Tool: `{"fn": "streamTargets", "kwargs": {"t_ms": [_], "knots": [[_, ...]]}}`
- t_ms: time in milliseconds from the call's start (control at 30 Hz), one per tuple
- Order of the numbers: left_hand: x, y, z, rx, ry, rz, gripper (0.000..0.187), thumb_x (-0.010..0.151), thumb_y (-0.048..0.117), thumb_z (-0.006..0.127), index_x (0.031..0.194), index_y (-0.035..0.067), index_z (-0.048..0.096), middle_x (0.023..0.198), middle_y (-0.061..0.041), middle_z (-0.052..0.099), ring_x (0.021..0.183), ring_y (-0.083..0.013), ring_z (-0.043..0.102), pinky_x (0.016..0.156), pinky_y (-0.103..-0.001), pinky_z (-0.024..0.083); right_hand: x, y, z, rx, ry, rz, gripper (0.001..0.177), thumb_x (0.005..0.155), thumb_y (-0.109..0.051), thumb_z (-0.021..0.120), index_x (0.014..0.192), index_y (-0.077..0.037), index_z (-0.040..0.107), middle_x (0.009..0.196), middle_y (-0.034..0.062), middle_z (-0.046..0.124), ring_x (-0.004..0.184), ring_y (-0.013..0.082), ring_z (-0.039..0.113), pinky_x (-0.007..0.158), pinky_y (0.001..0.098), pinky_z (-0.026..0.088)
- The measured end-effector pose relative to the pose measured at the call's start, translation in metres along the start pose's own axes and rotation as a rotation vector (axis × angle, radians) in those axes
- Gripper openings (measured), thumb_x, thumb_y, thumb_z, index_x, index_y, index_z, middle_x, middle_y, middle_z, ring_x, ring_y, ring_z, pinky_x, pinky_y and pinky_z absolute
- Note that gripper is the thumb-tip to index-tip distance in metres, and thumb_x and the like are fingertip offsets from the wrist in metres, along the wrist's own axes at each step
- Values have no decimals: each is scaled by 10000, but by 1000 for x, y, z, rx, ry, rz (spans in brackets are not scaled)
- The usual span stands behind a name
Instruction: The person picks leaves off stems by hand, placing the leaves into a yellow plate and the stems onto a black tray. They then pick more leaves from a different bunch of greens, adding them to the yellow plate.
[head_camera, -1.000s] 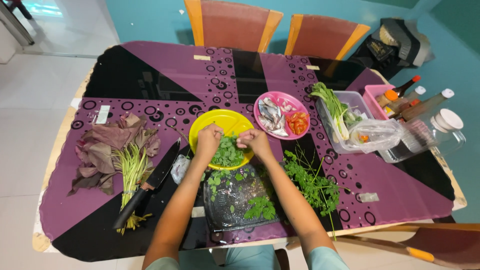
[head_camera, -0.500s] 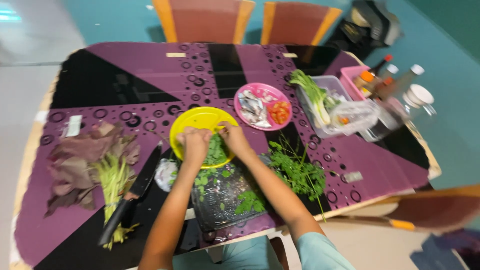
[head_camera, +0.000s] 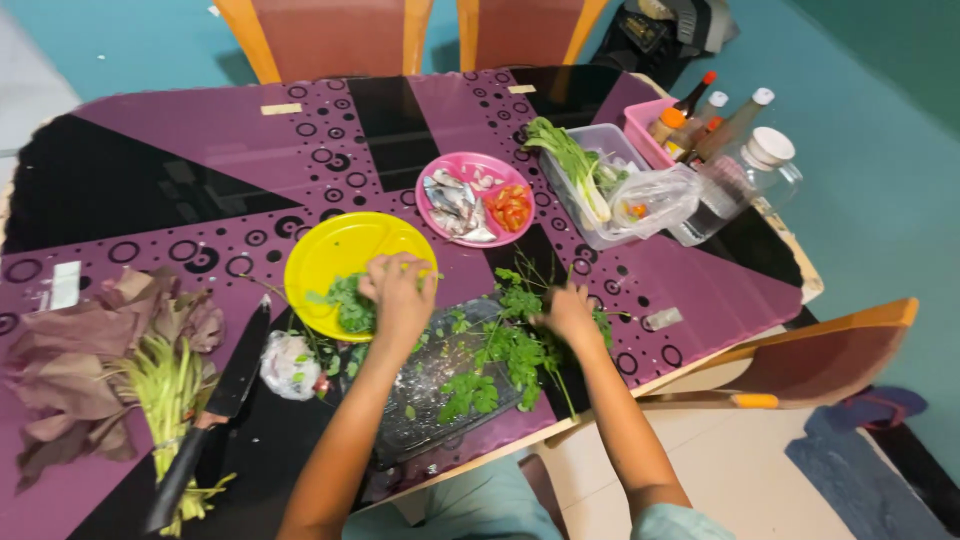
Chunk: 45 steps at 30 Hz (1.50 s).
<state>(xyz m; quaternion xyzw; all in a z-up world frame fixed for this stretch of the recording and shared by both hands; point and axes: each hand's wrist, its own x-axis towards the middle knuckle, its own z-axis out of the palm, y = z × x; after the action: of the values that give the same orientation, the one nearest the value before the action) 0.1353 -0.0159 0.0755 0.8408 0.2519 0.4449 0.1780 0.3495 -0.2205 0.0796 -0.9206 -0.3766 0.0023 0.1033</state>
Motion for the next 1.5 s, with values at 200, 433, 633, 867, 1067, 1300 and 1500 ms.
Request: {"fn": "streamTargets", "kwargs": {"t_ms": [200,433,633,867,1067,1300,1500], "knots": [[-16,47,54,-232,-274,15,97,808,220,794,891,175,812,1077,-3,707,1190,-293,479,1006,-527,276,-2,69,61,402,-119,20,362,837,-303,860,1025,-19,735,904,171,739,844,306,710,826,361,549],[-38,31,112,-205,-503,-57,102,874,198,756,880,172,854,999,-49,769,1000,-284,589,906,-488,388,-1,49,17,600,-25,-246,271,826,-179,802,1070,-67,768,1000,131,772,878,155,712,845,328,532],[4,22,73,-809,-365,-285,167,896,193,803,981,49,806,759,-18,743,675,-74,628,598,-238,491,9,28,10,1167,-278,-210,556,815,-106,852,1324,-35,638,992,-23,609,916,104,580,845,313,511],[16,-3,14,-975,-428,-581,181,890,152,762,970,-9,745,705,-32,703,567,-59,594,505,-218,409,21,-74,24,1379,-592,-358,375,1015,-262,694,1226,49,686,1109,43,698,1062,134,618,954,299,475],[9,-76,-28,-945,-253,-490,171,916,143,792,948,-8,718,741,-6,676,586,-48,568,527,-211,431,35,-155,41,1573,-849,-290,352,999,-270,646,1210,12,652,1076,106,739,951,208,704,784,316,547],[20,-100,-87,-1115,-176,-732,226,916,139,735,1076,-18,702,826,-77,701,600,-144,680,522,-261,525,45,-172,123,1569,-862,-17,624,1110,-552,442,1307,-1,659,975,76,636,839,177,626,720,292,609],[23,-108,-85,-1137,-92,-750,242,945,168,710,1078,-32,678,812,-45,667,619,-149,676,529,-267,536,-6,-187,107,1652,-1003,-121,897,945,-689,227,1297,51,592,1175,206,732,1085,265,738,985,374,572]]}}
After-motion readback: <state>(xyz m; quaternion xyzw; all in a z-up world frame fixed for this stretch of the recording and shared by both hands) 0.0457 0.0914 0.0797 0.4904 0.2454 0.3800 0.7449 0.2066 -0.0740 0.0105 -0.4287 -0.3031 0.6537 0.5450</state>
